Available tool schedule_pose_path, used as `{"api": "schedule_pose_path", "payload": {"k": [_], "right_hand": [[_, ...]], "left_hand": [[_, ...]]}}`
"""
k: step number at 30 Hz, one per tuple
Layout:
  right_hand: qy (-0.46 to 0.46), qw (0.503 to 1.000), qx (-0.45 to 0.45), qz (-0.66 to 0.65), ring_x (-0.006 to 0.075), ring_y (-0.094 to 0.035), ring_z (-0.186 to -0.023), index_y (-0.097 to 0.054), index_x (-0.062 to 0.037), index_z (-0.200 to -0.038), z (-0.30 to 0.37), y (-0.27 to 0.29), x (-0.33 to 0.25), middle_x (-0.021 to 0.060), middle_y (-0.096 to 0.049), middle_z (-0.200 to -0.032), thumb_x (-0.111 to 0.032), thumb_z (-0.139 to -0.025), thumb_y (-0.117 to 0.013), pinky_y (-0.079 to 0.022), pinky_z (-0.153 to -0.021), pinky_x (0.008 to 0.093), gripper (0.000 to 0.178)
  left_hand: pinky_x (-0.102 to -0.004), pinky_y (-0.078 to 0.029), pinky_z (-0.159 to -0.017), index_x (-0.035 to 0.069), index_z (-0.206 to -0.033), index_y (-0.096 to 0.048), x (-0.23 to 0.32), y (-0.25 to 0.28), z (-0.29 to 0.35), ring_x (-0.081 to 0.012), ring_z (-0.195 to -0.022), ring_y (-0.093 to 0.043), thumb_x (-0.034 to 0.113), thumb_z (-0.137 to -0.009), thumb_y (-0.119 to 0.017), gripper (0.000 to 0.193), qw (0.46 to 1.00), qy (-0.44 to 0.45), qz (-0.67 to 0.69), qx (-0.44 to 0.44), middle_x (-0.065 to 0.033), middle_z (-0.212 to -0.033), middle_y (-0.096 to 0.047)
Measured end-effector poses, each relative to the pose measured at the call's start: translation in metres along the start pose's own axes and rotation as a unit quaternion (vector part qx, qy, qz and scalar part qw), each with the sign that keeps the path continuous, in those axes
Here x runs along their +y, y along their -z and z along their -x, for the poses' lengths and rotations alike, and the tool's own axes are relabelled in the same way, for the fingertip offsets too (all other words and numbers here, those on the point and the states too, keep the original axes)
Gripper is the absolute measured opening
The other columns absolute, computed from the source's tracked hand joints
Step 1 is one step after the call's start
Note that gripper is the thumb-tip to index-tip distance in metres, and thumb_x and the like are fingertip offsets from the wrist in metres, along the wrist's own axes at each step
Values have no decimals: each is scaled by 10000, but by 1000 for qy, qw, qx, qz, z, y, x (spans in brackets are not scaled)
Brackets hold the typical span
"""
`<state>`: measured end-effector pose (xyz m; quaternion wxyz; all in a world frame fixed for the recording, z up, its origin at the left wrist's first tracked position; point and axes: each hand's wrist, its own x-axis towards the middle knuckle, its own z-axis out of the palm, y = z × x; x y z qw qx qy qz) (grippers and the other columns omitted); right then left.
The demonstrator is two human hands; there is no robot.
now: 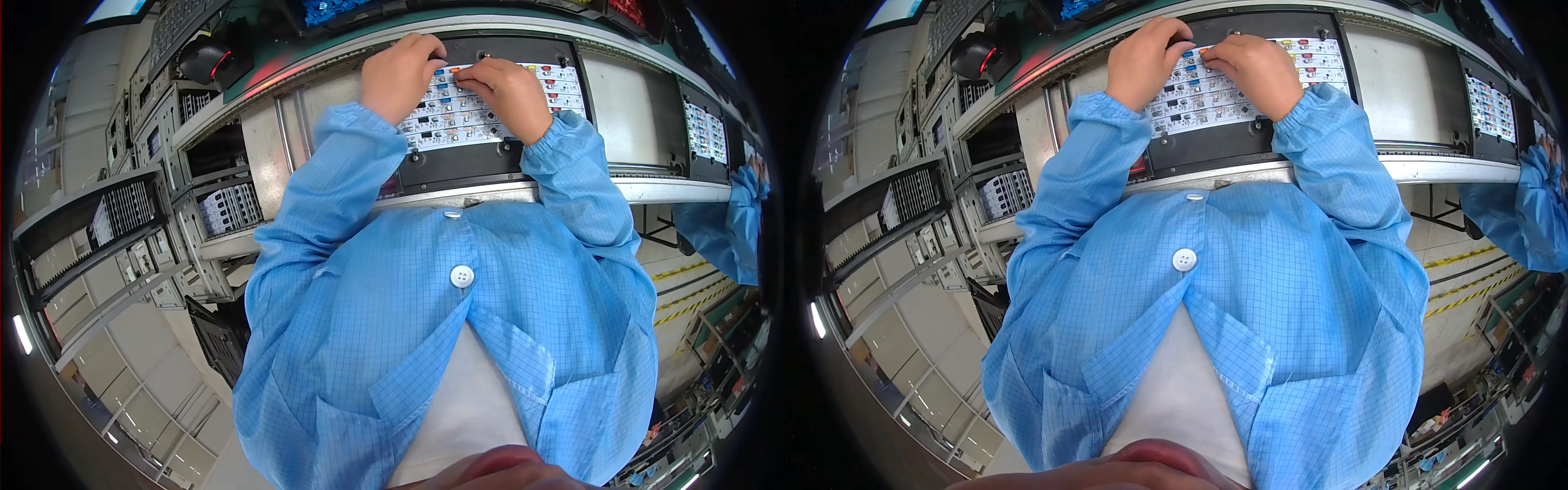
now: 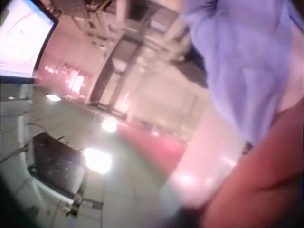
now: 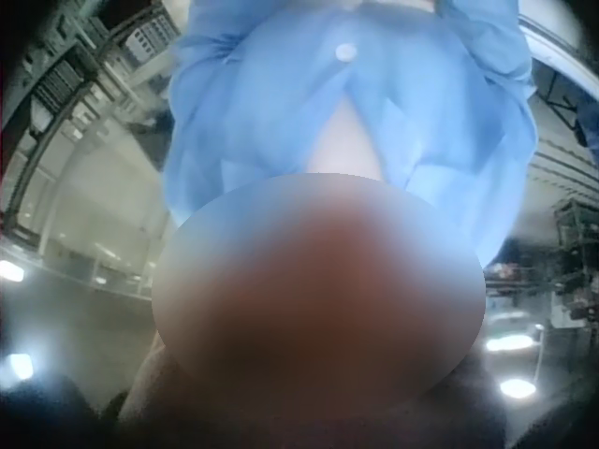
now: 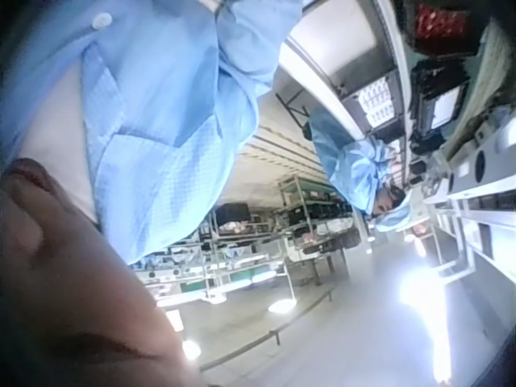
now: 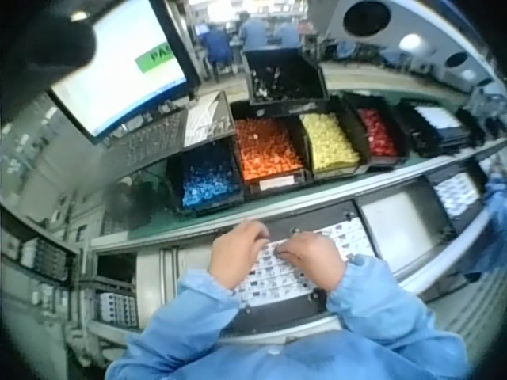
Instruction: Placing small electronic components into a component tray at a manual assembly station.
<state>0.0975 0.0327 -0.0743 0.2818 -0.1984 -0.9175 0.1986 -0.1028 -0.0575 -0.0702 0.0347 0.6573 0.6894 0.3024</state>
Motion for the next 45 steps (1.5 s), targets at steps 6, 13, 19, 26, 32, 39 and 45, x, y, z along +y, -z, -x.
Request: {"api": "schedule_pose_path", "payload": {"k": [6, 13, 19, 26, 32, 39, 45], "right_hand": [[17, 1000, 13, -4, 289, -726, -810, -799, -87, -991, 6, 5, 8, 84, -747, -907, -119, -875, -793, -585, -693, 376, 121], [-5, 1000, -1, 4, 288, -720, -853, -799, -120, -1022, 7, 6, 13, 64, -739, -926, -179, -905, -753, -594, -736, 399, 139], [-2, 999, 2, 32, 294, -729, -814, -805, -85, -998, 16, 9, 5, 88, -746, -919, -87, -873, -782, -596, -693, 376, 127], [36, 998, -18, 53, 299, -731, -816, -809, -97, -1021, 7, 19, 5, 85, -751, -950, -50, -876, -757, -606, -708, 381, 161], [3, 996, -92, 11, 354, -733, -883, -781, -81, -1106, -57, 67, 0, 132, -757, -992, -128, -899, -765, -590, -777, 427, 213], [-72, 970, 33, 229, 403, -702, -965, -731, -115, -1135, -197, 58, 55, 165, -749, -1056, -310, -943, -734, -568, -831, 499, 274], [-119, 981, 146, 35, 358, -728, -895, -700, -49, -1123, -167, 77, 30, 156, -755, -993, -184, -984, -732, -573, -761, 417, 197]], "left_hand": [[-356, -545, -681, 166, -1048, -776, 11, 17, 17, -222, -811, -712, 232, -898, -790, 165, 995, 45, 84, -8, 4, -986, -712], [-305, -547, -673, 117, -1013, -806, 11, 40, 43, -187, -759, -687, 127, -864, -819, 150, 984, 52, 172, -3, -38, -964, -693], [-313, -564, -698, 98, -1006, -804, 9, 41, 61, -203, -787, -699, 86, -857, -814, 150, 981, 41, 188, -18, -50, -977, -698], [-334, -576, -741, 106, -1014, -802, 8, 47, 55, -238, -856, -706, 109, -878, -796, 136, 983, 7, 178, -42, -53, -978, -696], [-377, -570, -812, 84, -1054, -766, 12, 67, 46, -300, -942, -696, 110, -909, -760, 148, 982, -19, 175, -63, -89, -1009, -687], [-374, -549, -736, 49, -1077, -731, 32, 98, 33, -299, -817, -667, 102, -904, -779, 187, 984, -63, 157, -48, -132, -953, -649], [-364, -536, -708, 55, -1116, -727, 48, 124, 52, -243, -766, -649, 107, -901, -782, 228, 988, 19, 143, -59, -96, -921, -630]]}}
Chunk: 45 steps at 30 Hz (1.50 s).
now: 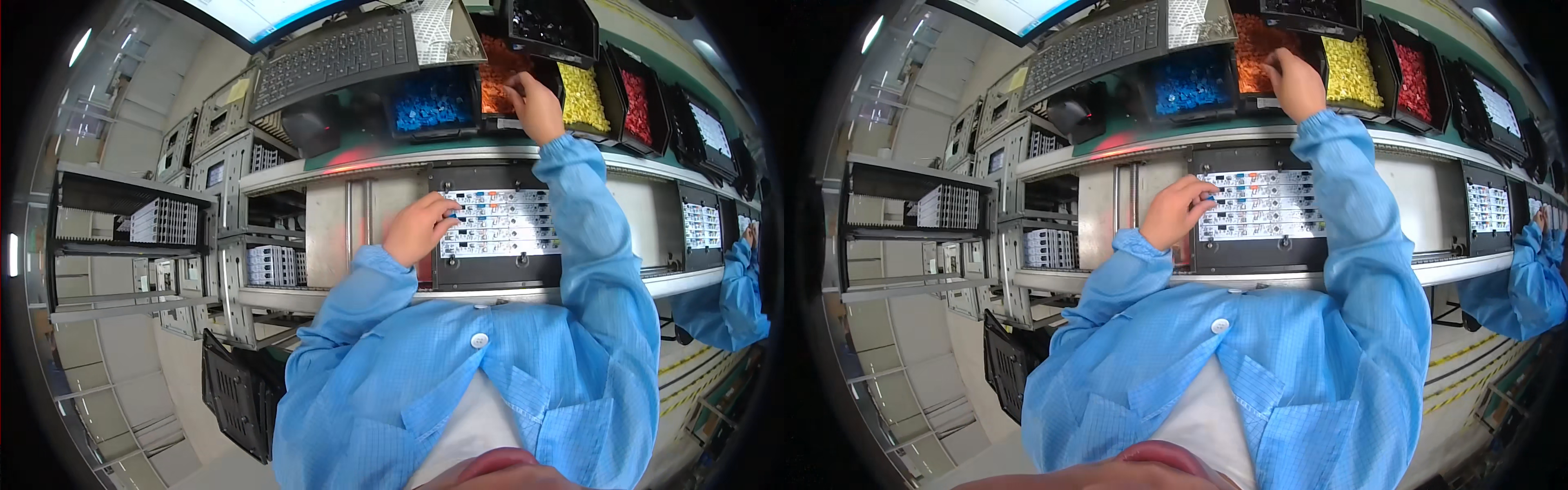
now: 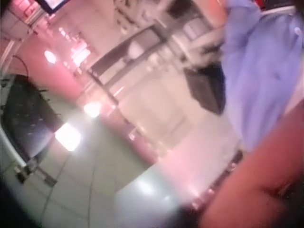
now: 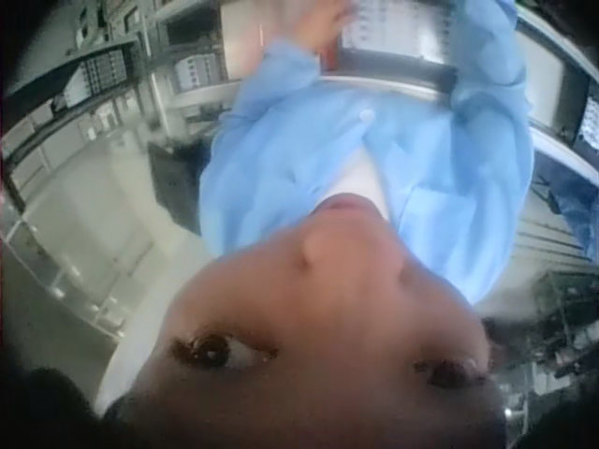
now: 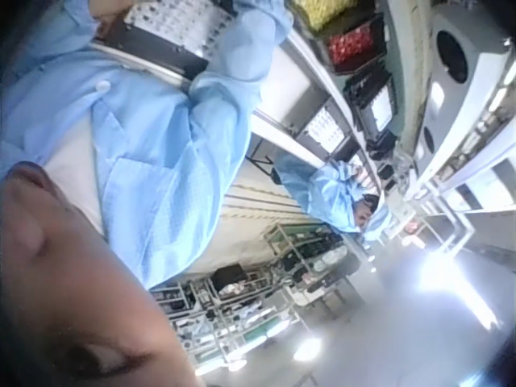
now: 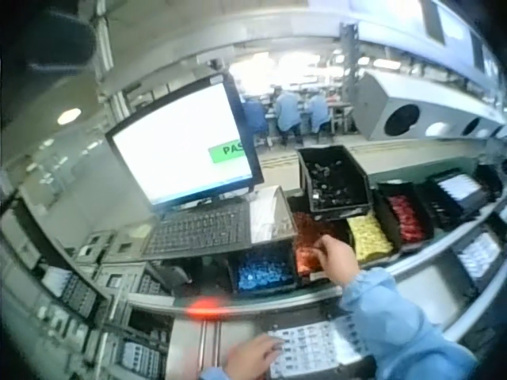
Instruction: Placing small electronic components into a component tray at a manual assembly station.
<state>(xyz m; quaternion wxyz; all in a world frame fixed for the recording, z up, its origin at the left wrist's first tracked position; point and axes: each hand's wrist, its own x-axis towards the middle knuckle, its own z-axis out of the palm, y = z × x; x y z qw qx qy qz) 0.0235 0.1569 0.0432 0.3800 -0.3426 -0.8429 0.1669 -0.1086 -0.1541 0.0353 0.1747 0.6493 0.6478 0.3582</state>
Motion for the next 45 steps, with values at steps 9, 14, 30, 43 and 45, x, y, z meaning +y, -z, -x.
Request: {"api": "schedule_pose_path", "payload": {"k": [9, 14, 30, 43, 45], "right_hand": [[-20, 974, -194, -113, 310, -703, -938, -773, -47, -1068, 153, 26, -16, 140, -744, -998, -128, -938, -772, -569, -818, 389, 153], [-20, 974, -188, -123, 310, -691, -943, -783, -45, -1026, 194, 0, -8, 109, -751, -978, -116, -905, -800, -570, -817, 393, 141], [119, 984, -119, -56, 268, -659, -946, -820, -104, -939, 203, -12, -5, 60, -749, -916, -101, -793, -857, -546, -827, 395, 150], [63, 996, -50, 46, 401, -693, -934, -717, -60, -1094, 61, 3, 53, 194, -709, -928, -100, -970, -609, -546, -791, 489, 169], [15, 992, -26, 120, 397, -698, -934, -743, -75, -1067, 35, -21, 89, 185, -717, -916, -105, -939, -627, -553, -806, 491, 175]], "left_hand": [[-348, -516, -665, 69, -1039, -748, -58, -49, 12, -218, -727, -635, 114, -905, -791, 148, 998, 20, 46, 23, -79, -924, -636], [-318, -497, -625, 93, -1037, -776, -72, -53, 0, -172, -685, -610, 103, -883, -809, 158, 996, 39, 71, 28, -51, -903, -650], [-314, -491, -615, 104, -1064, -776, -74, -55, -3, -163, -673, -604, 74, -877, -798, 191, 998, 34, 52, 15, -39, -890, -650], [-280, -485, -638, 34, -1045, -771, -45, -71, -29, -137, -677, -580, 13, -864, -780, 182, 998, 41, 48, -22, -60, -910, -684], [-278, -486, -640, 31, -1045, -769, -43, -81, -33, -136, -680, -581, 5, -861, -779, 187, 997, 35, 58, -26, -62, -916, -687]]}}
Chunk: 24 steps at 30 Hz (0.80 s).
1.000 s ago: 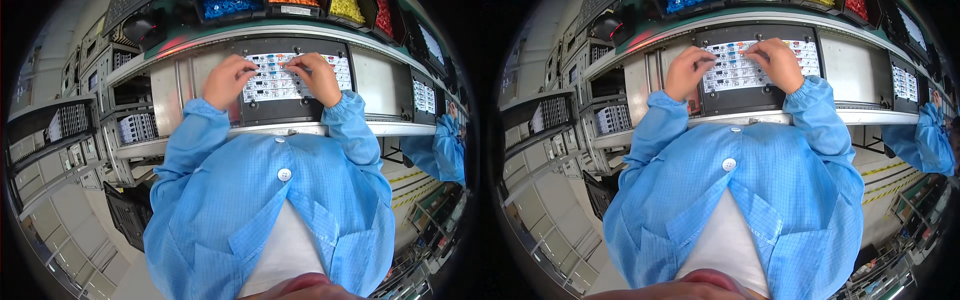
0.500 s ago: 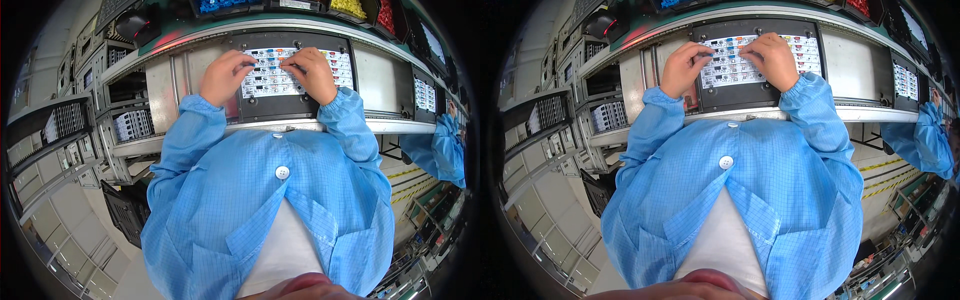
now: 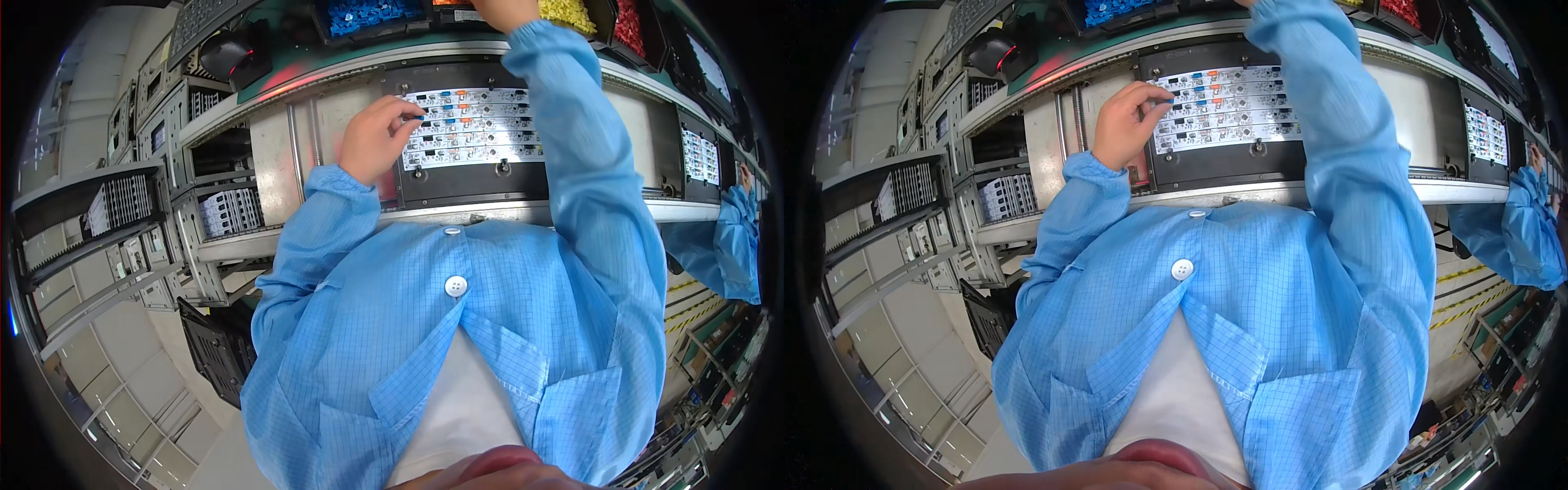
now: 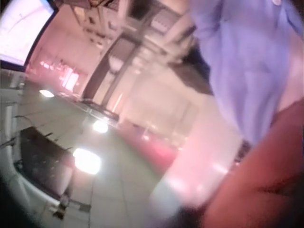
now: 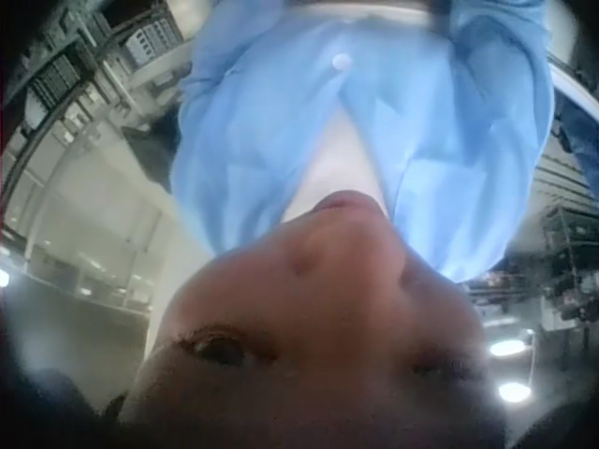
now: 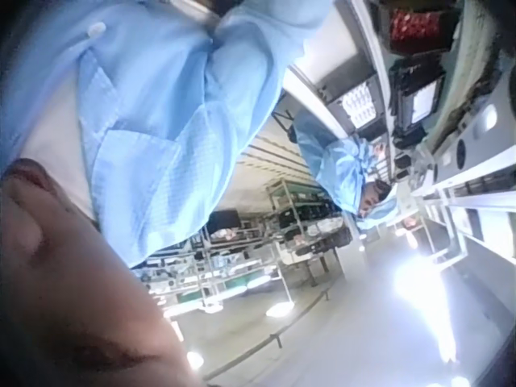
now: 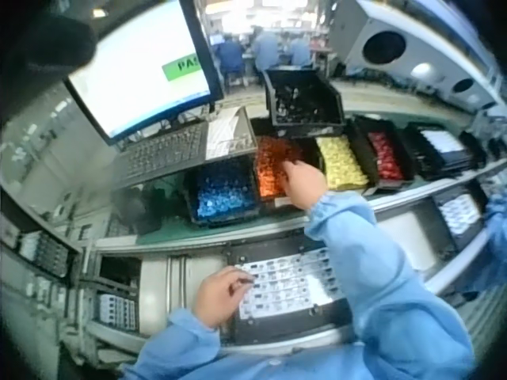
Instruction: Placing small electronic components into a component tray at a manual assembly station.
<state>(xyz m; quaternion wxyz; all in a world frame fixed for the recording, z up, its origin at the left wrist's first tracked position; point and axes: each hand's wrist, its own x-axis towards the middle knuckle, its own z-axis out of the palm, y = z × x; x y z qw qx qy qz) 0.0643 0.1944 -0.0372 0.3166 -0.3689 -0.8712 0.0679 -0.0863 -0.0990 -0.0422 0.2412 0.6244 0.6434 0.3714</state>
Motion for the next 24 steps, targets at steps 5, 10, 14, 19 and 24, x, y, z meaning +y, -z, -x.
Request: {"api": "schedule_pose_path", "payload": {"k": [5, 10, 14, 19, 24], "right_hand": [[-27, 999, 27, 22, 393, -700, -923, -781, -98, -941, -18, -19, 15, 171, -728, -919, -155, -883, -666, -559, -827, 505, 140], [35, 999, 34, 17, 383, -703, -907, -759, -96, -918, -2, -17, 11, 169, -730, -927, -194, -909, -656, -552, -791, 504, 143], [43, 984, -3, -173, 392, -705, -905, -770, -61, -979, 4, 20, -10, 176, -736, -933, -196, -950, -668, -565, -809, 475, 172], [52, 984, 83, -148, 357, -725, -920, -764, -25, -1134, 22, 0, 1, 176, -750, -988, -166, -1011, -660, -575, -828, 424, 214], [-96, 929, -39, -354, 278, -738, -923, -745, -4, -1172, 68, 32, -41, 177, -752, -1018, -179, -1049, -640, -563, -795, 367, 239]], "left_hand": [[-306, -496, -610, 79, -1020, -772, -6, -15, -5, -156, -654, -615, 52, -857, -801, 168, 999, -18, 20, 20, -46, -920, -684], [-302, -509, -621, 89, -1023, -794, 4, -18, -6, -173, -671, -634, 83, -856, -812, 168, 1000, 22, 6, -10, -48, -911, -707], [-337, -557, -661, 98, -988, -791, 16, -29, -4, -232, -747, -701, 132, -874, -803, 120, 999, -4, -40, -14, -56, -934, -747], [-370, -587, -700, 102, -957, -785, 19, -43, -7, -267, -815, -735, 142, -886, -784, 81, 997, -10, -77, -20, -58, -962, -766], [-377, -580, -699, 124, -966, -790, 7, -46, 3, -266, -799, -727, 135, -876, -762, 94, 990, -62, -122, 22, -40, -932, -754]]}}
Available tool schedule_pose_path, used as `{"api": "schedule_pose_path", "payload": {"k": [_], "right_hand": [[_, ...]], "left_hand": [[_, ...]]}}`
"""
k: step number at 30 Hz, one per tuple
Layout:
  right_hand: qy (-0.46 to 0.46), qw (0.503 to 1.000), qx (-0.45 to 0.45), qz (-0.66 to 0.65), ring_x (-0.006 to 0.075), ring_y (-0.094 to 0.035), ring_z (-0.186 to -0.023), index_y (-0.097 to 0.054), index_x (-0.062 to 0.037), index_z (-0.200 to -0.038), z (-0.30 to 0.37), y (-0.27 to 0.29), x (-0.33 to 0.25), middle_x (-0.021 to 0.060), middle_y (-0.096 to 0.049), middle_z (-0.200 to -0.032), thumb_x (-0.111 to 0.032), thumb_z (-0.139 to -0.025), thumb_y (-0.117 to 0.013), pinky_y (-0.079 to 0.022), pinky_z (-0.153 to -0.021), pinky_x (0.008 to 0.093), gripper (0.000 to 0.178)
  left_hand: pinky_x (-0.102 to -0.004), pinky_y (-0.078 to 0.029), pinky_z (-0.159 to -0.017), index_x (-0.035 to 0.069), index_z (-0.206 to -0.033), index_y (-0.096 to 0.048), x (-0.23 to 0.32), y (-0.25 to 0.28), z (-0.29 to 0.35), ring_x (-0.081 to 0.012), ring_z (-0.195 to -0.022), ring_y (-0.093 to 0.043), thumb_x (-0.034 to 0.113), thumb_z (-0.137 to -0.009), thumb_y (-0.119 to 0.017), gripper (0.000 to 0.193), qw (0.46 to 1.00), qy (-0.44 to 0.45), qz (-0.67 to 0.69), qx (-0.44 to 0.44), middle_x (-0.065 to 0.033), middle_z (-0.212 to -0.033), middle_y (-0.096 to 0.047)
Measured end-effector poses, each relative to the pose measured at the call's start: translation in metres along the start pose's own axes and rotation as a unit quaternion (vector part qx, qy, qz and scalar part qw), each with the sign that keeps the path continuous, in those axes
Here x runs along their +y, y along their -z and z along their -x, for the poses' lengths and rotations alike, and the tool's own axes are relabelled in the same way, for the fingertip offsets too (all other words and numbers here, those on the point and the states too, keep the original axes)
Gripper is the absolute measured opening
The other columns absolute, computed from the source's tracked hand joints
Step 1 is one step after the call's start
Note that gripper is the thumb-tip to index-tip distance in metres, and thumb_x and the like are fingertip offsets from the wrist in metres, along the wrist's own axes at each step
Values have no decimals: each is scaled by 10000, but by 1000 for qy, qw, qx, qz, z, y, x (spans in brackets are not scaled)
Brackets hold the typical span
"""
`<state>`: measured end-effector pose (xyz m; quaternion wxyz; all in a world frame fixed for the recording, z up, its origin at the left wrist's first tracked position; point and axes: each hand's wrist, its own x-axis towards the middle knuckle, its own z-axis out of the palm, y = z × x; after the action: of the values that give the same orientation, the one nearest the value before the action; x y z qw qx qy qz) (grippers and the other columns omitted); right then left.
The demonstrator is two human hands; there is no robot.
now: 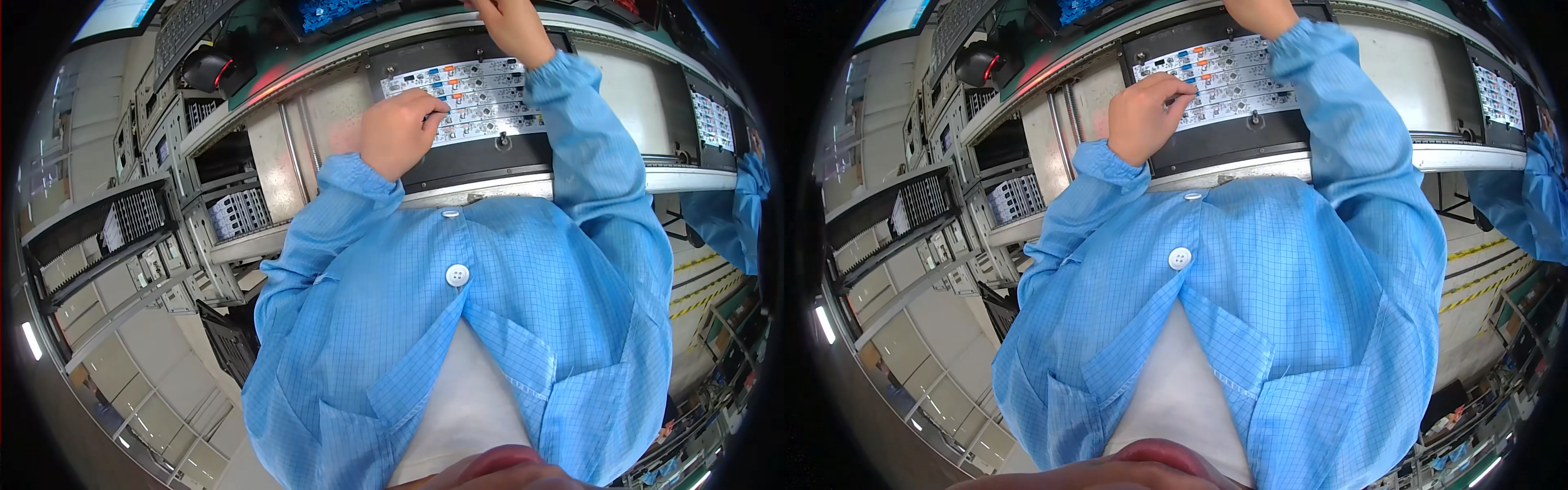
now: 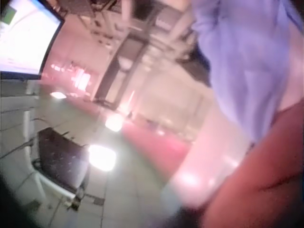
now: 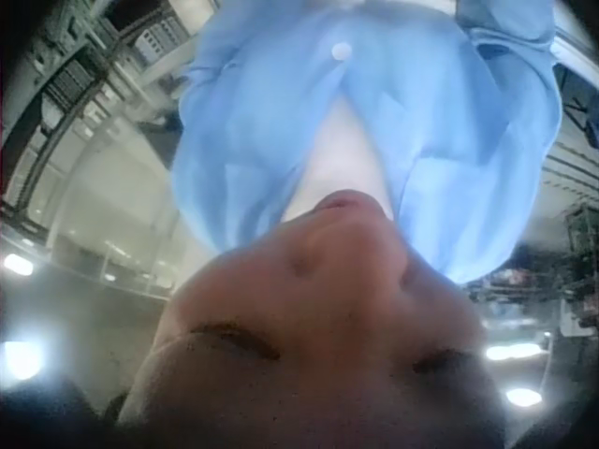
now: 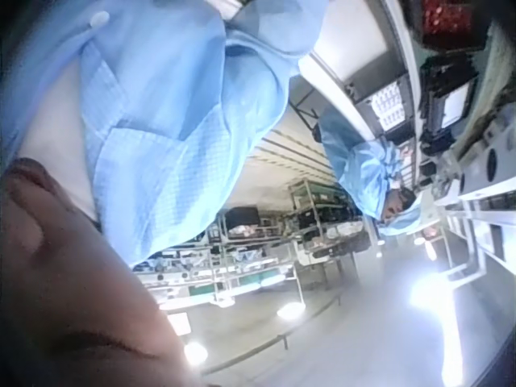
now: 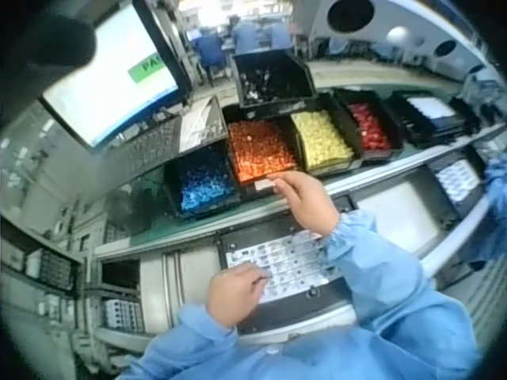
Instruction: Placing small electronic components into a component tray at a manual assembly station.
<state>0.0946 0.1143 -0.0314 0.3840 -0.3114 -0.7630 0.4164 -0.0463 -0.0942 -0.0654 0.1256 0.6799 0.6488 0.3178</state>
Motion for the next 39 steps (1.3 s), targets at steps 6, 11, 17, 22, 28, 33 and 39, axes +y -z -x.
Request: {"api": "schedule_pose_path", "payload": {"k": [6, 11, 17, 22, 28, 33, 39], "right_hand": [[-31, 995, -95, -11, 119, -705, -1003, -744, -25, -1158, 67, -2, -3, 18, -772, -1103, -136, -1035, -684, -552, -860, 265, 177], [-27, 981, -179, 73, 142, -731, -905, -775, -32, -1123, 90, -17, -37, 69, -791, -1042, -130, -988, -746, -578, -793, 281, 169], [-20, 975, -213, 65, 150, -737, -820, -776, -22, -1078, 105, -35, -28, 90, -790, -982, -86, -959, -762, -592, -731, 278, 136], [79, 969, -209, 105, 183, -744, -822, -779, -34, -1065, 107, -32, -19, 86, -775, -1002, -80, -935, -774, -595, -709, 289, 138], [107, 967, -179, 149, 221, -740, -825, -774, -38, -1019, 115, -25, -6, 84, -760, -1002, -70, -914, -783, -600, -699, 317, 109], [90, 968, -192, 137, 236, -742, -849, -772, -38, -1009, 115, -18, -2, 85, -758, -994, -58, -909, -782, -605, -721, 323, 102], [114, 965, -197, 128, 255, -745, -870, -786, -49, -1025, 110, -13, -3, 97, -762, -984, -50, -904, -778, -602, -728, 348, 121]], "left_hand": [[-394, -565, -710, 171, -965, -781, -1, 29, 17, -260, -753, -701, 140, -882, -723, 106, 989, -110, -101, -22, -13, -990, -725], [-456, -519, -817, 197, -946, -775, -79, 70, -64, -257, -859, -695, 176, -876, -738, 82, 967, -36, -145, 206, -8, -910, -730], [-461, -567, -773, 153, -892, -820, -93, 123, -97, -327, -906, -713, 244, -879, -757, 112, 946, 81, -308, 60, -99, -933, -728], [-475, -554, -759, 120, -859, -804, -98, 110, -96, -332, -893, -699, 270, -883, -763, 157, 973, 68, -208, 75, -107, -913, -711], [-460, -468, -862, 77, -914, -769, -63, 99, -85, -326, -1006, -615, 277, -883, -773, 202, 941, -2, -318, 114, -117, -1034, -659], [-464, -420, -909, 98, -875, -725, -73, 93, -80, -309, -999, -610, 218, -821, -811, 157, 975, -96, -15, 200, -104, -1005, -651], [-482, -388, -935, 122, -829, -709, -65, 95, -78, -284, -972, -630, 169, -804, -810, 114, 961, -113, 53, 249, -51, -887, -669]]}}
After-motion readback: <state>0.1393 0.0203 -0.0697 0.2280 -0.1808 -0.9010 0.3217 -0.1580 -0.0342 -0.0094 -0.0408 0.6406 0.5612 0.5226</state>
